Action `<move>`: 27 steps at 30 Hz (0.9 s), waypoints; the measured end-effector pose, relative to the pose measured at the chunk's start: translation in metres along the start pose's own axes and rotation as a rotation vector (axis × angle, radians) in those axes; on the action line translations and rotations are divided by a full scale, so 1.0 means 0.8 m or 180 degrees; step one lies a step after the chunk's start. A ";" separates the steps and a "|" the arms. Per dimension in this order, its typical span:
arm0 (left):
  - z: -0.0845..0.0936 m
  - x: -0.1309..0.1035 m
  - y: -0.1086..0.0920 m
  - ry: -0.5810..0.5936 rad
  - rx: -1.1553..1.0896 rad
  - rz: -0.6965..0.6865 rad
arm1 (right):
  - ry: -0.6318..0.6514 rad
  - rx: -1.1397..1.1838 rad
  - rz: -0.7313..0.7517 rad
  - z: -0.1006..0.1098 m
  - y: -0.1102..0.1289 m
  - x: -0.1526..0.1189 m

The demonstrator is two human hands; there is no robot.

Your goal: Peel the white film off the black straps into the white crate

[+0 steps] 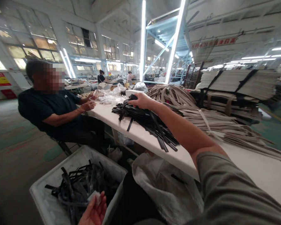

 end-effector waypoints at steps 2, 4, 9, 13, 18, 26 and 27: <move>-0.035 -0.005 -0.018 0.0149 -0.0560 -0.0212 | 0.0262 -0.0112 0.0271 -0.040 0.046 -0.007; -0.079 -0.025 -0.044 0.0531 -0.0840 -0.0533 | 0.0628 -0.0151 0.0550 -0.084 0.089 -0.024; -0.146 -0.092 -0.118 0.1099 -0.1282 -0.1629 | 0.1558 -0.0696 0.1089 -0.196 0.145 -0.101; -0.108 -0.093 -0.139 0.0370 -0.1887 -0.1928 | 0.2300 -0.1344 0.1080 -0.285 0.105 -0.172; -0.006 -0.054 -0.112 -0.0802 -0.2699 -0.1629 | 0.2705 -0.1641 0.0515 -0.343 0.003 -0.247; 0.084 -0.012 -0.077 -0.1768 -0.2830 -0.1785 | 0.2924 -0.1654 -0.0393 -0.319 -0.123 -0.359; 0.084 -0.009 -0.077 -0.1743 -0.2698 -0.1884 | 0.2924 -0.1583 -0.0527 -0.311 -0.139 -0.373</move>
Point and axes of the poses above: each hand's wrist, its own x-axis towards the middle knuckle, its own z-axis out of the back of the hand, y = z × x, the point moved 7 cm from there along x, towards the middle knuckle, and after that the axes turned 8 degrees about x, right-handed, at the moved point
